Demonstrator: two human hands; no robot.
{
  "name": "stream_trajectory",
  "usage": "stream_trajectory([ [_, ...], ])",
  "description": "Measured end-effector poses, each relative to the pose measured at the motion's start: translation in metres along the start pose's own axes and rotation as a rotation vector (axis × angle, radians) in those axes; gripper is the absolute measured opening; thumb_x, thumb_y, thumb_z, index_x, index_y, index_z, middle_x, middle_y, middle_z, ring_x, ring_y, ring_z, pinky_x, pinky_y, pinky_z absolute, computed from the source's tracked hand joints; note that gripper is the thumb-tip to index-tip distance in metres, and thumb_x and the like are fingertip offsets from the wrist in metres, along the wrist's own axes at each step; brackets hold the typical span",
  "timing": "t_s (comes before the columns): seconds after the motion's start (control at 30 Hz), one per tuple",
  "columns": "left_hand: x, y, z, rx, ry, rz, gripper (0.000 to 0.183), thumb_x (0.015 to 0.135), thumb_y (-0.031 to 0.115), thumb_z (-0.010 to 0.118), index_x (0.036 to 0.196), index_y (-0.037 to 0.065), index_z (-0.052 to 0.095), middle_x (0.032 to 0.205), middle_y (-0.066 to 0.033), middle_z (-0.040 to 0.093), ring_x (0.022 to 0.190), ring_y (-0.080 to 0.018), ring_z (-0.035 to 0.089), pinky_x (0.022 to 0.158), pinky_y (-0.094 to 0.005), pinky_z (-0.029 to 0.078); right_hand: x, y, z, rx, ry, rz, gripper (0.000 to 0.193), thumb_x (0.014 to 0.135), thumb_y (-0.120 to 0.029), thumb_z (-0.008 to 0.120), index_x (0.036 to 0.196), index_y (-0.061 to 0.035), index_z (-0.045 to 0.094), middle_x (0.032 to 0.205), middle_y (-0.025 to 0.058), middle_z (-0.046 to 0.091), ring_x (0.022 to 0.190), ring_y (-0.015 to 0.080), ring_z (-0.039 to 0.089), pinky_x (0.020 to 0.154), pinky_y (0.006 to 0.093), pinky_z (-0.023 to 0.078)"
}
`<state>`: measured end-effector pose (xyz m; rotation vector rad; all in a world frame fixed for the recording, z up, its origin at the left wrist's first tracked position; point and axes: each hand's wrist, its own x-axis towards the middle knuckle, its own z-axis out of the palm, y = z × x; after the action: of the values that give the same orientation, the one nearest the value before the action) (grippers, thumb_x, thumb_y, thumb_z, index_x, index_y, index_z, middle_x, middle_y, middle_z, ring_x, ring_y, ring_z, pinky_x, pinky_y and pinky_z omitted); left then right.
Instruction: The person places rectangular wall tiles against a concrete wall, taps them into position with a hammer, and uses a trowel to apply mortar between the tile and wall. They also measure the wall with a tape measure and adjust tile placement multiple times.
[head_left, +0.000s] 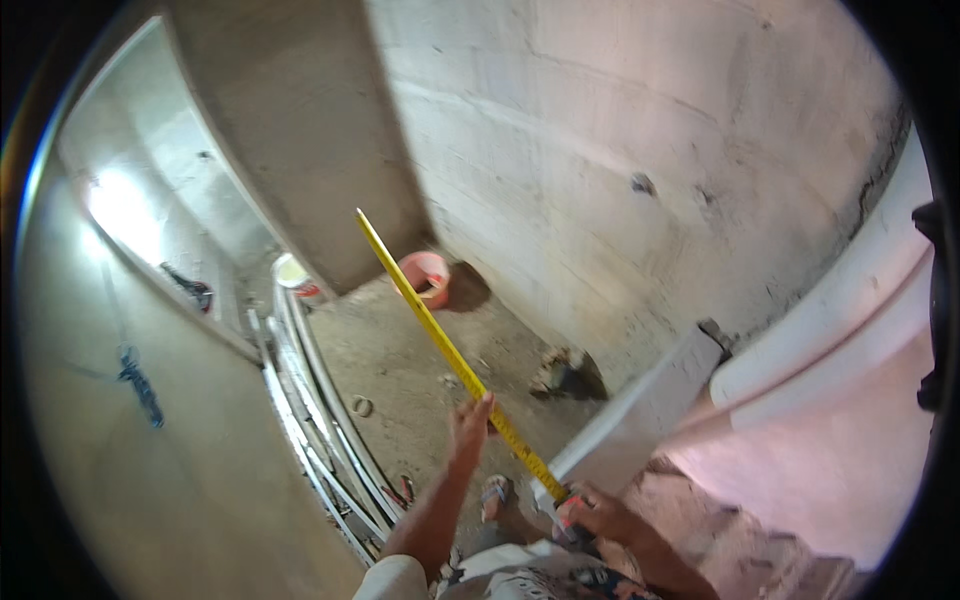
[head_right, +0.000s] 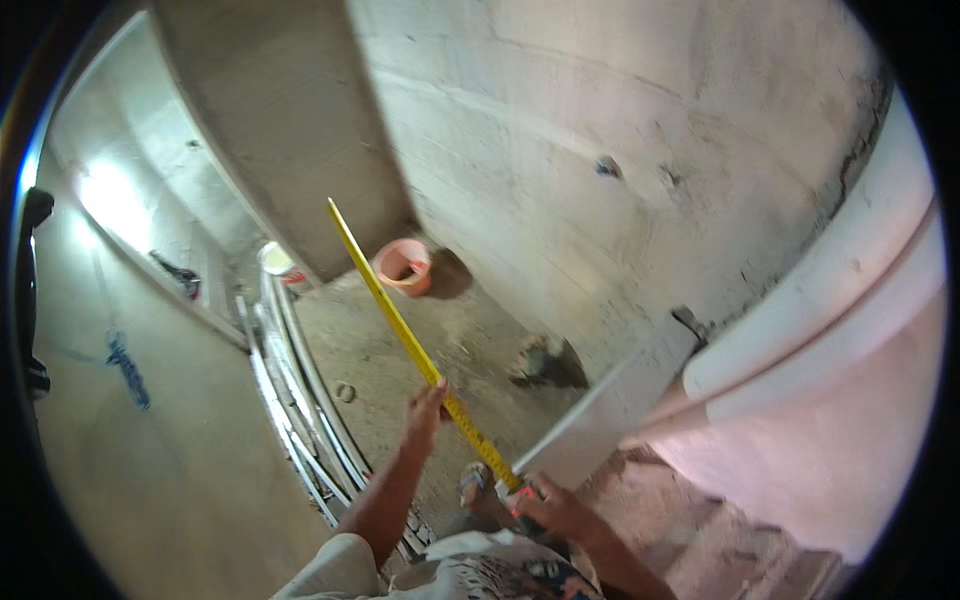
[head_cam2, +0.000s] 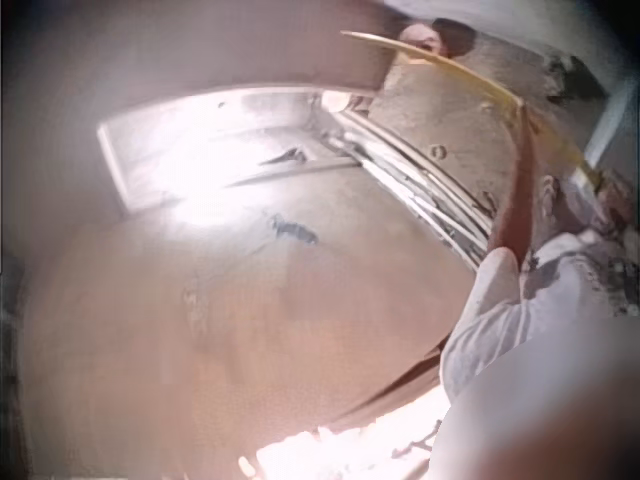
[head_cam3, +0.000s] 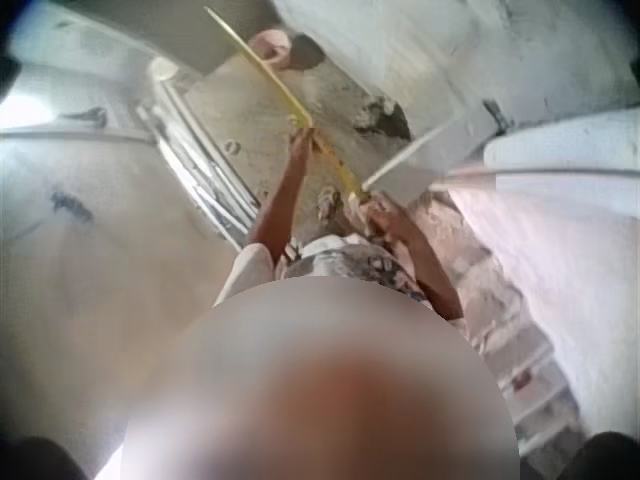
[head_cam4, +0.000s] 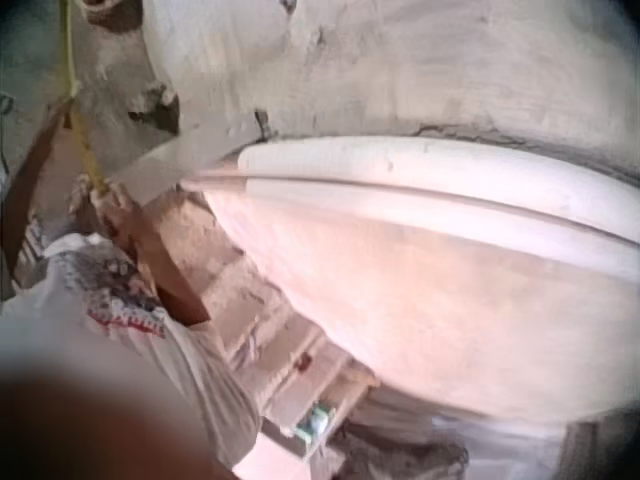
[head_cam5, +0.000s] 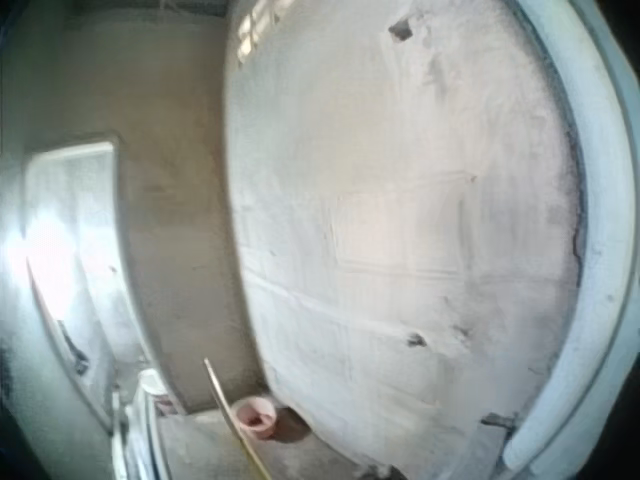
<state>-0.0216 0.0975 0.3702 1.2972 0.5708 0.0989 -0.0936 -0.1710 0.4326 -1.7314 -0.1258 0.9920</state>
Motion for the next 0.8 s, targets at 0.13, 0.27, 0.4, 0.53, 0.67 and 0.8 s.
stream_trajectory([
  [0.13, 0.057, 0.020, -0.001, 0.123, -0.327, -0.060, 0.028, 0.094, 0.034, 0.061, 0.086, 0.007, 0.063, 0.078, -0.0063, 0.066, 0.062, -0.0161, 0.066, 0.055, -0.0285, 0.055, -0.011, 0.003, -0.018, 0.104, 0.175, 0.029, 0.062, 0.084, -0.042, 0.067, 0.124, 0.0041, 0.054, 0.104, 0.0162, 0.063, 0.098, 0.0207, 0.059, 0.089, 0.0320, 0.046],
  [0.27, 0.074, 0.031, 0.011, 0.102, -0.291, -0.063, 0.029, 0.095, 0.035, 0.059, 0.089, 0.007, 0.062, 0.078, -0.0060, 0.066, 0.065, -0.0156, 0.067, 0.056, -0.0291, 0.055, 0.016, -0.005, -0.001, 0.046, 0.277, -0.085, 0.066, 0.083, -0.044, 0.068, 0.123, 0.0060, 0.053, 0.111, 0.0199, 0.062, 0.103, 0.0226, 0.059, 0.090, 0.0322, 0.046],
  [0.4, 0.059, 0.025, 0.012, 0.099, -0.281, -0.085, 0.030, 0.096, 0.036, 0.057, 0.089, 0.007, 0.061, 0.077, -0.0050, 0.065, 0.069, -0.0143, 0.067, 0.057, -0.0298, 0.056, 0.063, -0.034, 0.030, 0.081, 0.341, 0.142, 0.065, 0.082, -0.044, 0.070, 0.128, -0.0003, 0.054, 0.102, 0.0122, 0.065, 0.093, 0.0156, 0.060, 0.082, 0.0283, 0.048],
  [0.53, 0.056, 0.022, 0.004, -0.014, -0.217, -0.049, 0.030, 0.096, 0.037, 0.058, 0.090, 0.007, 0.061, 0.076, -0.0057, 0.065, 0.066, -0.0142, 0.066, 0.056, -0.0304, 0.056, 0.093, -0.065, 0.032, 0.165, 0.229, 0.179, 0.077, 0.079, -0.053, 0.070, 0.130, 0.0009, 0.051, 0.109, 0.0197, 0.063, 0.102, 0.0234, 0.060, 0.088, 0.0324, 0.046],
  [0.67, 0.059, 0.027, -0.007, 0.007, -0.115, 0.032, 0.031, 0.095, 0.036, 0.058, 0.083, 0.007, 0.060, 0.070, -0.0048, 0.063, 0.057, -0.0128, 0.061, 0.050, -0.0285, 0.051, 0.089, -0.080, 0.037, 0.060, 0.230, 0.153, 0.085, 0.078, -0.058, 0.069, 0.135, 0.0003, 0.045, 0.120, 0.0245, 0.057, 0.112, 0.0297, 0.056, 0.098, 0.0368, 0.042],
  [0.8, 0.047, 0.032, -0.005, 0.043, -0.026, 0.060, 0.033, 0.095, 0.034, 0.058, 0.075, 0.008, 0.058, 0.065, -0.0033, 0.061, 0.049, -0.0097, 0.053, 0.045, -0.0262, 0.045, 0.063, -0.077, 0.036, -0.047, 0.196, 0.010, 0.085, 0.081, -0.056, 0.068, 0.139, -0.0019, 0.039, 0.126, 0.0216, 0.055, 0.113, 0.0293, 0.056, 0.100, 0.0380, 0.041],
])
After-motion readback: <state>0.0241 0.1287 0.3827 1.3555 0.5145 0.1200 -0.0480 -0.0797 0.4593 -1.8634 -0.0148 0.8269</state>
